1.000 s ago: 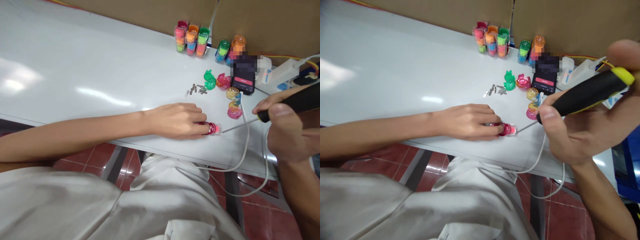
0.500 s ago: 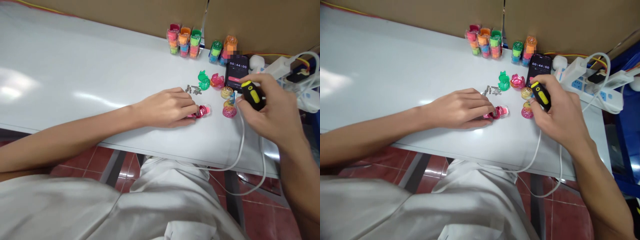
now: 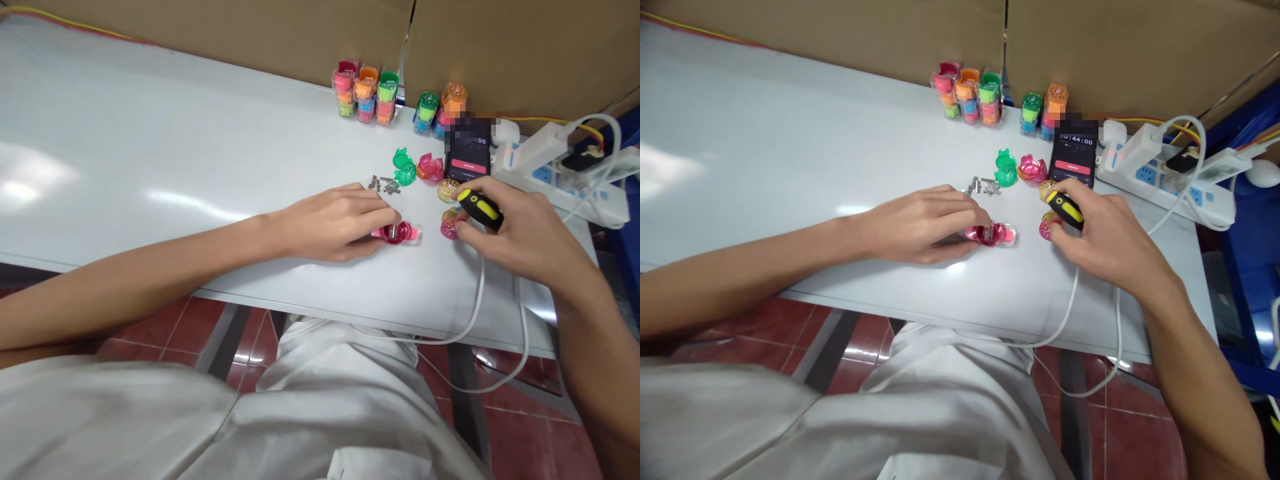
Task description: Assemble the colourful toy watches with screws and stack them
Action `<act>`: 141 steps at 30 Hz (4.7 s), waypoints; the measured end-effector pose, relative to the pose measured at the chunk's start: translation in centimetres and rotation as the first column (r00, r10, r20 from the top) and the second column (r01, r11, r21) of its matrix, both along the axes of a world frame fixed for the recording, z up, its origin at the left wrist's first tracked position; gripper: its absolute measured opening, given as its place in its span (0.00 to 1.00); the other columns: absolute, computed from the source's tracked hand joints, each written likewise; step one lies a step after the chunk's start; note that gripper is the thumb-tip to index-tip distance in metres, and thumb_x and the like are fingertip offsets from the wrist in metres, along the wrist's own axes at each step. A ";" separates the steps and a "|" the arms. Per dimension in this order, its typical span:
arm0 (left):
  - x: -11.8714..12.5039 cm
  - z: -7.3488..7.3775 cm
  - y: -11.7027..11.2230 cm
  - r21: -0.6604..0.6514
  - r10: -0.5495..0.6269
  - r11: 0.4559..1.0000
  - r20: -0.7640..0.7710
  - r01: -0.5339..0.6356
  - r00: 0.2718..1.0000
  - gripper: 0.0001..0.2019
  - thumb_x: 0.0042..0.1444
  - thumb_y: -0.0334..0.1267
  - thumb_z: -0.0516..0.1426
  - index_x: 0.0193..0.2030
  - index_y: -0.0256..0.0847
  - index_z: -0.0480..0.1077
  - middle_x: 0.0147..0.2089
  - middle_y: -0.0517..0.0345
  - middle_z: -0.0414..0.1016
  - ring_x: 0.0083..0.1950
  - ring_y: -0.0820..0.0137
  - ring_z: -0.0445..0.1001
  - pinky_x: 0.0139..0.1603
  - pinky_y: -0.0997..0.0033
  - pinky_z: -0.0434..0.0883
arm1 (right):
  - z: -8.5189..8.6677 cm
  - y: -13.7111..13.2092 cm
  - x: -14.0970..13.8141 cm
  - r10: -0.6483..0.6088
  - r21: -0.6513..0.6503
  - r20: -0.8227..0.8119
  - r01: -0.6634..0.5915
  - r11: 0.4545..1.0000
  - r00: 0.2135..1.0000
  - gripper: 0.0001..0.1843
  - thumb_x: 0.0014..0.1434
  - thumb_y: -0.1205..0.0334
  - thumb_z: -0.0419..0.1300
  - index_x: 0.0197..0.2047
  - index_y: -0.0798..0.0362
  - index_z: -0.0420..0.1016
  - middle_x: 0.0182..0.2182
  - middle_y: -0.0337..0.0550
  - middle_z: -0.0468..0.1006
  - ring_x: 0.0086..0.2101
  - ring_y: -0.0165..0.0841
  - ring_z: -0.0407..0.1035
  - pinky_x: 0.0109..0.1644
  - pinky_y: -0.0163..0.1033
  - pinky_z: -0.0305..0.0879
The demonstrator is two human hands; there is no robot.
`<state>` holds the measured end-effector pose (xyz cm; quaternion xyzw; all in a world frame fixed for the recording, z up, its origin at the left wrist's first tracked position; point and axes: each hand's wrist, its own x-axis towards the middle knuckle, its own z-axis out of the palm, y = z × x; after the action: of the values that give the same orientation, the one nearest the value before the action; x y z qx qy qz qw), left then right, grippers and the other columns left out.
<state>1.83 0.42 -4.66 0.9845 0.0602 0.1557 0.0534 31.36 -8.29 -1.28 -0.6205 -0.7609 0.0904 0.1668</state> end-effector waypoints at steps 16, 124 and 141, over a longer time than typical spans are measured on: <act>1.3 -0.7 -2.0 -0.004 0.102 0.994 0.439 -0.111 0.893 0.15 0.69 0.50 0.60 0.52 0.42 0.67 0.43 0.54 0.79 0.45 0.66 0.79 0.47 0.65 0.74 | -1.4 -2.1 -5.5 -0.001 0.073 -0.647 0.063 0.995 0.762 0.12 0.53 0.65 0.75 0.39 0.49 0.78 0.36 0.37 0.83 0.34 0.29 0.76 0.39 0.35 0.74; 0.9 0.0 -1.3 -0.375 0.166 0.924 0.223 -0.073 0.961 0.11 0.62 0.35 0.58 0.51 0.39 0.75 0.45 0.51 0.80 0.45 0.66 0.79 0.49 0.67 0.75 | -3.6 -1.2 -4.7 0.232 0.153 -0.209 -0.203 0.967 0.950 0.12 0.60 0.66 0.67 0.37 0.51 0.64 0.44 0.43 0.77 0.46 0.34 0.74 0.49 0.39 0.69; 0.7 -0.1 -1.3 -0.375 0.138 0.924 0.130 -0.080 0.982 0.10 0.65 0.36 0.58 0.51 0.40 0.74 0.45 0.52 0.81 0.43 0.67 0.79 0.48 0.68 0.75 | -3.5 -1.2 -4.8 0.233 0.145 -0.220 -0.204 0.968 0.947 0.13 0.59 0.68 0.67 0.37 0.50 0.64 0.44 0.44 0.77 0.47 0.36 0.75 0.50 0.41 0.69</act>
<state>2.50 -0.83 -4.73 0.9371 0.1390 0.2199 0.2327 26.59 -9.51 -4.81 -0.5060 -0.8040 0.1351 0.2816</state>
